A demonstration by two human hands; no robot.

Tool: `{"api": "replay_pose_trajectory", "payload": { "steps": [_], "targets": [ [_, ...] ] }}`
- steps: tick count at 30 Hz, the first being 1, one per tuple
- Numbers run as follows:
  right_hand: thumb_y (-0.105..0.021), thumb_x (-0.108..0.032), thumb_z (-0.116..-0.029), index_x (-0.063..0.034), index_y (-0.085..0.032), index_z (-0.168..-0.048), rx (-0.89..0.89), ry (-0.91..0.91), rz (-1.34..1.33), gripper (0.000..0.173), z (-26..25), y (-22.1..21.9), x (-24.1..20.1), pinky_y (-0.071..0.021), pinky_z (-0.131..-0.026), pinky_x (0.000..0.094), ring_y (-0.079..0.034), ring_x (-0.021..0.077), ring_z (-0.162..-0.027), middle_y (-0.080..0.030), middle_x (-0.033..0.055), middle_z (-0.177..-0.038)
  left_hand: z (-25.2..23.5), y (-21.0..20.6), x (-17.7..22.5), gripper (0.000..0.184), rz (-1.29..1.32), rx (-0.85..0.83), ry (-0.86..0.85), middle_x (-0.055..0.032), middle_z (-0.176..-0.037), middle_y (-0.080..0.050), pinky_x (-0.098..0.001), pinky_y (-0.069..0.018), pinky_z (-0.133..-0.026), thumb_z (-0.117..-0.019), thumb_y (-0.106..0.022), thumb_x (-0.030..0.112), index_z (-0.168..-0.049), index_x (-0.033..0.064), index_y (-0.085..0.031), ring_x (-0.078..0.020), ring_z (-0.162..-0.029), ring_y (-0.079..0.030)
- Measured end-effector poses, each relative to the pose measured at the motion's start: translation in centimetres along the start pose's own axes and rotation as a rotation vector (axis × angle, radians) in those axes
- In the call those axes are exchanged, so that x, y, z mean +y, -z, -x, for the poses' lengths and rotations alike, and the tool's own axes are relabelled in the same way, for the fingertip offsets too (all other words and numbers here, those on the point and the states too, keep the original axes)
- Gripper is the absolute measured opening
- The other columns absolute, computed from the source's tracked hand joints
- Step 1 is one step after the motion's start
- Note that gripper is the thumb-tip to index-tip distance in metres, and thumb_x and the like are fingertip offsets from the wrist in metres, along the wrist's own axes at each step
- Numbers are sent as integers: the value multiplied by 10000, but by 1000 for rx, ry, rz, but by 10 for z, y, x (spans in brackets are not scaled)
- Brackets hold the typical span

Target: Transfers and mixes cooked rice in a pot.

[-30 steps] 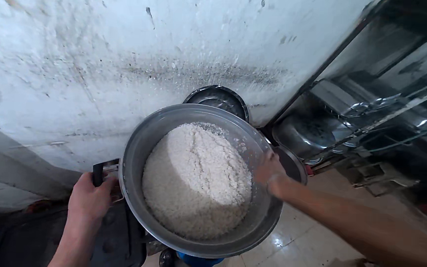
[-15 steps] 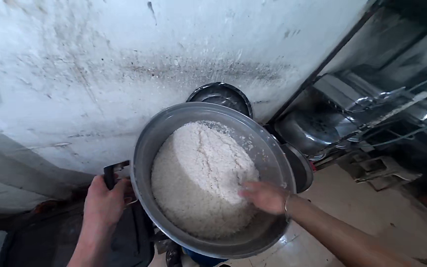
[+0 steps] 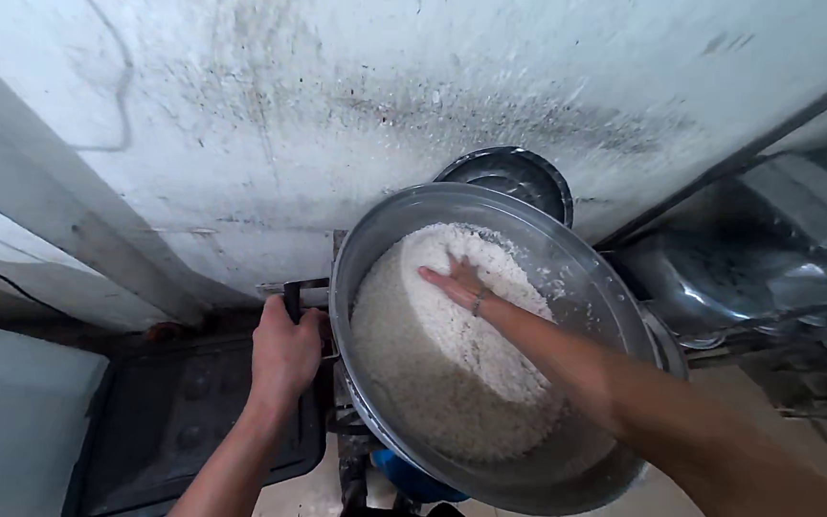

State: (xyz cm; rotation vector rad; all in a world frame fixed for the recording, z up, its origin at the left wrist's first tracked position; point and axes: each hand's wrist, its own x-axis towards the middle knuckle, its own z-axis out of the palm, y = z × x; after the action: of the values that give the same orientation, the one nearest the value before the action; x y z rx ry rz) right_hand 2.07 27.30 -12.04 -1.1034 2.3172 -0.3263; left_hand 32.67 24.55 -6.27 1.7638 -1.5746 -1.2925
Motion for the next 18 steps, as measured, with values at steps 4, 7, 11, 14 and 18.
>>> {"api": "replay_pose_trajectory", "payload": {
  "steps": [4, 7, 11, 14, 18],
  "targets": [
    [-571, -755, -895, -139, -304, -1631, -183, 222, 147, 996, 18, -30, -45, -181, -1196, 721, -131, 535, -1532, -161, 281, -1678, -3, 1, -3, 213, 20, -5, -6, -140, -899, -676, -501, -577, -693, -1056, -578, 201, -1200, 47, -549, -270, -771, -690],
    [-675, -705, -860, -89, -474, -1536, -325, 363, 353, 937, 50, -45, -65, -313, -1126, 731, -255, 526, -1491, -268, 250, -1652, -6, 3, -10, 252, 69, -41, -26, -149, -956, -690, -487, -604, -712, -1058, -569, 187, -1253, 31, -538, -259, -791, -709],
    [-754, -421, -898, -104, -580, -1453, -503, 501, 710, 662, 113, -45, -61, -331, -1104, 732, -322, 479, -1476, -401, 199, -1599, -4, 7, -13, 300, 108, -74, -31, -144, -981, -711, -452, -614, -729, -1063, -569, 186, -1317, 31, -533, -238, -789, -721],
    [-750, -247, -908, -71, -629, -1387, -622, 535, 824, 525, 141, -26, -32, -124, -1198, 731, -215, 446, -1531, -442, 165, -1577, -2, 8, -12, 277, 108, -78, -39, -121, -961, -722, -422, -609, -704, -1060, -569, 169, -1307, 44, -548, -216, -767, -719],
    [-709, -215, -939, -2, -699, -1254, -687, 557, 926, 380, 143, 5, 21, -16, -1198, 741, -83, 437, -1570, -354, 138, -1647, -1, 4, -10, 237, 114, -49, -26, -108, -944, -724, -410, -612, -699, -1056, -572, 156, -1264, 43, -572, -203, -746, -716]
  ]
}}
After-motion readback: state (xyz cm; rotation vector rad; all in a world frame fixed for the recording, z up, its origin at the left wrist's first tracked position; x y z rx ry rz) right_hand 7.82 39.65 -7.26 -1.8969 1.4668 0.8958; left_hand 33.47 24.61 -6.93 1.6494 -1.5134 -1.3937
